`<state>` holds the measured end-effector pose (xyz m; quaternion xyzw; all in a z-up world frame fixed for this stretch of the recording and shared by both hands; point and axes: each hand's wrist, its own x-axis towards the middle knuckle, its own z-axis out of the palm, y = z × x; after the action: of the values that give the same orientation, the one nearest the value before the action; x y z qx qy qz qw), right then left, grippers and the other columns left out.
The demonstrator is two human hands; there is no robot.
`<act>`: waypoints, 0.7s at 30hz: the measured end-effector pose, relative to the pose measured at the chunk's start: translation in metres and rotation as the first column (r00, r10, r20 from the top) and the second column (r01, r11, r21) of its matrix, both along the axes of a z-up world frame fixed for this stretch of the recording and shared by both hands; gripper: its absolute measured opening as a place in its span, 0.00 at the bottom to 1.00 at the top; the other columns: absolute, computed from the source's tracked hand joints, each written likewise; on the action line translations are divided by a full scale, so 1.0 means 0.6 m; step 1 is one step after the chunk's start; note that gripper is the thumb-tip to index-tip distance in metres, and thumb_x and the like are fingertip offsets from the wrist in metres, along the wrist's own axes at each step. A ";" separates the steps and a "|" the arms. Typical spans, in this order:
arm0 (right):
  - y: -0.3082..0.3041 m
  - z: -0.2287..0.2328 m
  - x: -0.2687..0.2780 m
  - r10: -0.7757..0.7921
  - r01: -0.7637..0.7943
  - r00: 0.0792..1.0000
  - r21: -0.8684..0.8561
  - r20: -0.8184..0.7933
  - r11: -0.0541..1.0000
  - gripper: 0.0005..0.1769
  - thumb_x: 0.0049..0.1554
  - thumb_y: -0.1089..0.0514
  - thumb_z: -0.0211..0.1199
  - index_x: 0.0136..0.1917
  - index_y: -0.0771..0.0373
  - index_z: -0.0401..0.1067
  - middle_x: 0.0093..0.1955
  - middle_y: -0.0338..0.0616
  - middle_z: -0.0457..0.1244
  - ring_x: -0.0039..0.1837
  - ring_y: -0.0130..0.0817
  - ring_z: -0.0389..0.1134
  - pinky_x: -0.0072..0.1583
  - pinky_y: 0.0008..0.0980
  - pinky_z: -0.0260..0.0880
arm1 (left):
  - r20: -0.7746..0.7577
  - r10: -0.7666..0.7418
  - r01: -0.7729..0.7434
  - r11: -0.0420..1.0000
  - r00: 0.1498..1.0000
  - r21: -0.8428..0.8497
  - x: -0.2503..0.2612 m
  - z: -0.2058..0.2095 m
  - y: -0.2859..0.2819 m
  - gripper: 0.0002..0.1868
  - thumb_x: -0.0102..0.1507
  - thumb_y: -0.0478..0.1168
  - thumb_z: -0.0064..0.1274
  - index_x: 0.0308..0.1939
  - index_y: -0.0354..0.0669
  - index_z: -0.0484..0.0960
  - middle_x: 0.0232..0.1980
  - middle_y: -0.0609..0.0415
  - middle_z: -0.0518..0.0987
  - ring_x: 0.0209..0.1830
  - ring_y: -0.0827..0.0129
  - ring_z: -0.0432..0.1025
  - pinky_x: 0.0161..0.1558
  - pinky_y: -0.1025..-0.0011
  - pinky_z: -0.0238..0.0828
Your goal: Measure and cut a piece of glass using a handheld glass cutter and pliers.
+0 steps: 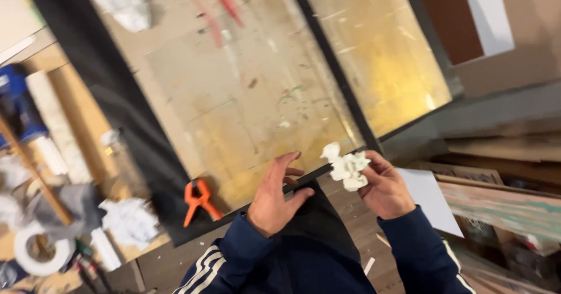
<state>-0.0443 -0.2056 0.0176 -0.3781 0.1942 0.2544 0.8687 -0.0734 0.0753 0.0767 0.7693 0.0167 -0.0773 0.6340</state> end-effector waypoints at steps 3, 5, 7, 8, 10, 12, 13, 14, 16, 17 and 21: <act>0.089 -0.006 -0.032 0.130 -0.130 0.991 -0.045 -0.017 0.990 0.13 0.64 0.66 0.57 0.61 0.64 0.71 0.55 0.47 0.69 0.54 0.37 0.72 0.51 0.35 0.73 | 0.030 0.019 -0.016 0.996 0.999 -0.083 -0.039 0.034 0.043 0.40 0.55 0.33 0.66 0.69 0.37 0.66 0.67 0.43 0.70 0.59 0.54 0.75 0.53 0.65 0.76; 0.143 -0.017 -0.062 0.214 -0.216 0.976 -0.080 -0.044 0.973 0.13 0.63 0.66 0.57 0.61 0.65 0.71 0.54 0.47 0.69 0.53 0.36 0.72 0.50 0.33 0.72 | 0.105 0.047 -0.041 0.998 0.993 -0.054 -0.080 0.037 0.075 0.40 0.54 0.32 0.67 0.69 0.35 0.67 0.67 0.42 0.71 0.61 0.52 0.73 0.55 0.64 0.74; 0.197 -0.028 -0.091 0.484 -0.472 0.873 -0.152 0.055 0.868 0.09 0.66 0.68 0.60 0.60 0.69 0.70 0.53 0.45 0.67 0.51 0.32 0.69 0.50 0.30 0.69 | 0.259 0.051 -0.072 0.995 0.965 0.071 -0.133 0.024 0.110 0.30 0.59 0.31 0.66 0.64 0.37 0.75 0.64 0.46 0.76 0.62 0.53 0.73 0.60 0.65 0.73; 0.225 -0.019 -0.102 0.522 -0.511 0.851 -0.141 0.054 0.848 0.09 0.66 0.68 0.60 0.60 0.69 0.70 0.53 0.45 0.67 0.51 0.32 0.69 0.50 0.30 0.69 | 0.252 0.092 -0.115 0.990 0.963 0.081 -0.169 0.012 0.129 0.30 0.59 0.31 0.66 0.64 0.37 0.75 0.64 0.46 0.76 0.62 0.53 0.73 0.60 0.65 0.73; 0.285 -0.006 -0.122 0.676 -0.655 0.733 -0.186 0.076 0.732 0.11 0.63 0.64 0.60 0.58 0.71 0.71 0.51 0.45 0.68 0.51 0.31 0.71 0.53 0.31 0.74 | 0.200 0.162 -0.183 0.979 0.966 0.087 -0.243 -0.016 0.166 0.18 0.61 0.30 0.65 0.54 0.42 0.82 0.59 0.53 0.81 0.59 0.58 0.78 0.59 0.68 0.76; 0.334 0.003 -0.136 0.833 -0.797 0.553 -0.281 0.016 0.534 0.13 0.61 0.62 0.61 0.58 0.68 0.73 0.50 0.44 0.69 0.49 0.30 0.71 0.51 0.30 0.75 | 0.171 0.271 -0.289 0.953 0.947 0.092 -0.323 -0.033 0.206 0.16 0.60 0.30 0.64 0.51 0.42 0.82 0.59 0.52 0.81 0.58 0.58 0.78 0.58 0.68 0.77; 0.354 0.011 -0.147 0.913 -0.858 0.401 -0.377 -0.067 0.350 0.14 0.60 0.60 0.62 0.58 0.66 0.74 0.48 0.43 0.70 0.47 0.30 0.72 0.49 0.30 0.76 | 0.143 0.322 -0.335 0.939 0.936 0.079 -0.364 -0.039 0.220 0.14 0.58 0.29 0.64 0.47 0.42 0.83 0.58 0.51 0.81 0.57 0.58 0.78 0.56 0.67 0.77; 0.372 0.014 -0.156 0.929 -0.875 0.363 -0.368 -0.067 0.315 0.14 0.60 0.60 0.62 0.58 0.66 0.74 0.48 0.43 0.70 0.47 0.30 0.72 0.49 0.30 0.76 | 0.136 0.359 -0.372 0.924 0.923 0.085 -0.413 -0.056 0.233 0.14 0.58 0.29 0.64 0.47 0.42 0.83 0.58 0.51 0.81 0.57 0.58 0.78 0.56 0.67 0.77; 0.407 0.013 -0.174 0.981 -0.867 0.189 -0.476 -0.042 0.147 0.14 0.59 0.58 0.64 0.56 0.66 0.76 0.49 0.40 0.72 0.49 0.26 0.72 0.50 0.29 0.76 | -0.044 0.527 -0.520 0.847 0.849 0.108 -0.506 -0.095 0.255 0.13 0.54 0.28 0.63 0.41 0.40 0.82 0.60 0.51 0.80 0.50 0.61 0.78 0.46 0.68 0.76; 0.424 0.018 -0.183 0.986 -0.872 0.161 -0.473 -0.041 0.123 0.14 0.59 0.58 0.64 0.56 0.66 0.76 0.49 0.40 0.72 0.49 0.26 0.72 0.50 0.29 0.76 | -0.046 0.551 -0.544 0.832 0.833 0.111 -0.577 -0.156 0.249 0.13 0.54 0.28 0.63 0.41 0.40 0.82 0.60 0.51 0.80 0.50 0.61 0.78 0.46 0.68 0.76; 0.480 0.020 -0.209 0.978 -0.776 -0.026 -0.613 -0.205 -0.149 0.14 0.56 0.58 0.67 0.55 0.63 0.78 0.46 0.41 0.73 0.47 0.27 0.72 0.50 0.28 0.74 | -0.576 0.752 -0.718 0.590 0.322 0.369 -0.880 -0.461 0.183 0.15 0.53 0.34 0.66 0.43 0.41 0.83 0.40 0.50 0.85 0.39 0.63 0.78 0.45 0.68 0.76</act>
<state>-0.1694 0.0822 0.0298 -0.6769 -0.2109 0.6430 0.2896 -0.6012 0.1851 -0.1999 0.6037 0.5959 -0.0580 0.5263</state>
